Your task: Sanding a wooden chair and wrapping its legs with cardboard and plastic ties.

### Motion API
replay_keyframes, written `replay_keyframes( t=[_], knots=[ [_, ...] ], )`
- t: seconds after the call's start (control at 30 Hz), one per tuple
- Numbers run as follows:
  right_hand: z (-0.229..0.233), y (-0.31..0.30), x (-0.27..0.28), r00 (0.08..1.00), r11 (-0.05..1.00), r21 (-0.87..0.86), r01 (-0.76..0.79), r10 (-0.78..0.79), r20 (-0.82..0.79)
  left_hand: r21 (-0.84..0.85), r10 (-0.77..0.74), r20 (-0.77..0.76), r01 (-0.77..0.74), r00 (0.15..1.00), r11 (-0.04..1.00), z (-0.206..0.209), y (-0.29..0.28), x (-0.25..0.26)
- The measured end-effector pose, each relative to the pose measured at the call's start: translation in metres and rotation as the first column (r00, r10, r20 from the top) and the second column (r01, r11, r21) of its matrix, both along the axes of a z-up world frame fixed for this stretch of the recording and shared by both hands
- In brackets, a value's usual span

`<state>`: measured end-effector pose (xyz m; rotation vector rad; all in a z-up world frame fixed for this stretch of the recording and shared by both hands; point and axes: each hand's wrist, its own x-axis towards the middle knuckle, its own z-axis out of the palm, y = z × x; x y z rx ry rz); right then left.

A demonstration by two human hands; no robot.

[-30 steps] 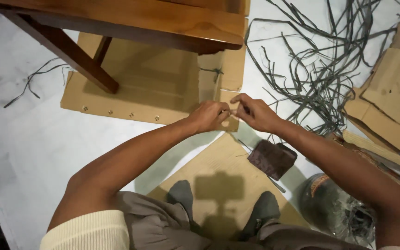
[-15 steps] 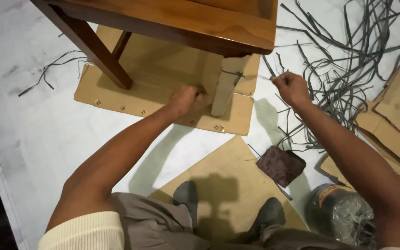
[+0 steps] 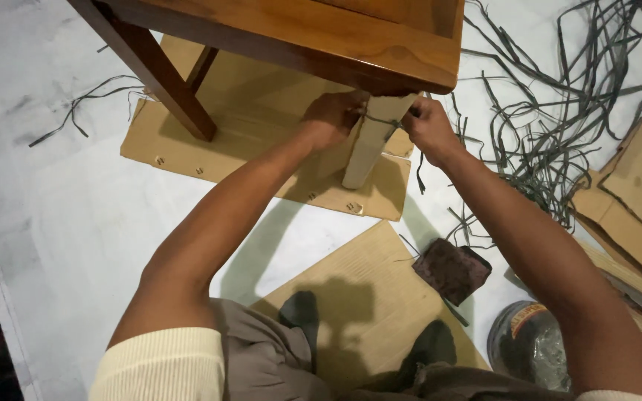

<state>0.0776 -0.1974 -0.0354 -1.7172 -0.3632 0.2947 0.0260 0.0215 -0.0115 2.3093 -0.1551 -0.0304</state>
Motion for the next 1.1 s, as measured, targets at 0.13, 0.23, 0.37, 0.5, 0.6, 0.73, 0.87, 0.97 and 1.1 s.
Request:
replay_keyframes(
  t=[0.13, 0.23, 0.37, 0.5, 0.6, 0.73, 0.87, 0.97, 1.1],
  knots=[
    [0.007, 0.001, -0.003, 0.999, 0.999, 0.036, -0.001, 0.003, -0.037, 0.039, -0.058, 0.045, 0.056, 0.997, 0.998, -0.017, 0.014, 0.008],
    [0.027, 0.007, -0.014, 1.0, 0.999, 0.045, -0.014, 0.015, -0.023, 0.075, -0.052, 0.109, 0.044, 0.993, 0.996, -0.052, 0.024, 0.013],
    [-0.008, -0.013, -0.005, 1.0, 1.0, -0.006, -0.003, 0.003, 0.015, -0.17, 0.026, 0.145, -0.001, 0.989, 0.985, -0.054, 0.026, -0.011],
    [-0.002, -0.029, -0.025, 1.0, 0.999, -0.041, -0.023, 0.024, 0.012, -0.068, 0.148, -0.026, -0.149, 0.989, 0.986, 0.019, 0.016, -0.058],
    [0.012, -0.042, -0.046, 0.999, 0.998, -0.055, -0.019, 0.018, -0.029, -0.27, 0.12, -0.072, -0.135, 0.99, 0.953, -0.003, 0.019, -0.062],
    [0.001, -0.046, -0.052, 0.996, 1.0, -0.02, -0.016, 0.015, -0.083, -0.438, 0.134, -0.161, -0.192, 0.978, 0.878, -0.031, -0.004, -0.082],
    [0.004, -0.041, -0.064, 0.989, 0.999, -0.031, -0.044, 0.039, -0.144, -0.495, 0.241, -0.186, -0.302, 0.953, 0.815, -0.061, -0.021, -0.082],
    [0.011, -0.035, -0.074, 0.982, 0.998, -0.038, -0.054, 0.046, -0.182, -0.564, 0.245, -0.2, -0.316, 0.949, 0.763, -0.057, -0.029, -0.084],
    [0.018, -0.03, -0.085, 0.981, 0.996, -0.067, -0.06, 0.046, -0.19, -0.634, 0.248, -0.199, -0.318, 0.948, 0.705, -0.056, -0.039, -0.084]
  ],
)
